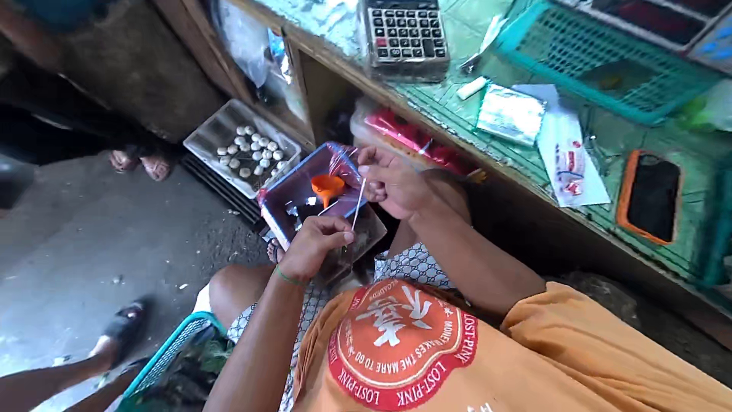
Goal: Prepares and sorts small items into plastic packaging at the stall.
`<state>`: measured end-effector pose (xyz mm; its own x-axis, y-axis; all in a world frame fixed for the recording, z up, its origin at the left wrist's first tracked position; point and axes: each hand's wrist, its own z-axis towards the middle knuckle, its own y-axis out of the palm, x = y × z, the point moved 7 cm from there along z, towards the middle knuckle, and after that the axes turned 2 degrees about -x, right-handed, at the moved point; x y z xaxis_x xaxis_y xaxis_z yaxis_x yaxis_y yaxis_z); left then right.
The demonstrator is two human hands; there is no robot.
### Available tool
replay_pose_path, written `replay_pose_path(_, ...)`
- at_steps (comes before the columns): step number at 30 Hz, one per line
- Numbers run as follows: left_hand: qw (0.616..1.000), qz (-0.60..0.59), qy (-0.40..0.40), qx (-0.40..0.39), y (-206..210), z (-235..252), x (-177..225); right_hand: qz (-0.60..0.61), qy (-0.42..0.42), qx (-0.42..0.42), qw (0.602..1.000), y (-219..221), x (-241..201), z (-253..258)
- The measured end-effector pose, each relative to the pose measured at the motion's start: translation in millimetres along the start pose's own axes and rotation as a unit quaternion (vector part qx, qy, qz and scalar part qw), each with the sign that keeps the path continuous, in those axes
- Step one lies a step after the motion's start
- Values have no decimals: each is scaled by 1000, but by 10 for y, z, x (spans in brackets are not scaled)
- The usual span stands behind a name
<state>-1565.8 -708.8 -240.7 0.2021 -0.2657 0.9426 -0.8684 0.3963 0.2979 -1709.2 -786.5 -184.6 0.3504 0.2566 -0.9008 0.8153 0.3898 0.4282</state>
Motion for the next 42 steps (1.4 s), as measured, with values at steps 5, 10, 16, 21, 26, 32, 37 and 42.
replay_pose_path(5,998,-57,1,23,26,27,98,27,-5,0,1000,-22,-168,202)
replay_pose_path(10,998,-62,15,25,33,77,170,19,-10,-32,999,-81,-336,339)
replay_pose_path(16,974,133,95,155,70,350,641,106,15,14,994,-558,21,444)
replay_pose_path(21,930,266,205,148,706,1159,1550,-179,93,103,974,-652,163,411)
replay_pose_path(26,894,400,194,59,1225,2471,1800,-472,148,-71,866,-418,203,400)
replay_pose_path(32,849,459,247,83,967,2653,2192,-528,166,-127,823,-595,343,431)
replay_pose_path(37,807,422,270,313,-579,1517,1638,-507,121,-38,853,-727,67,427)
replay_pose_path(42,814,324,-212,433,-2284,549,-976,-474,110,-20,873,-699,45,493)
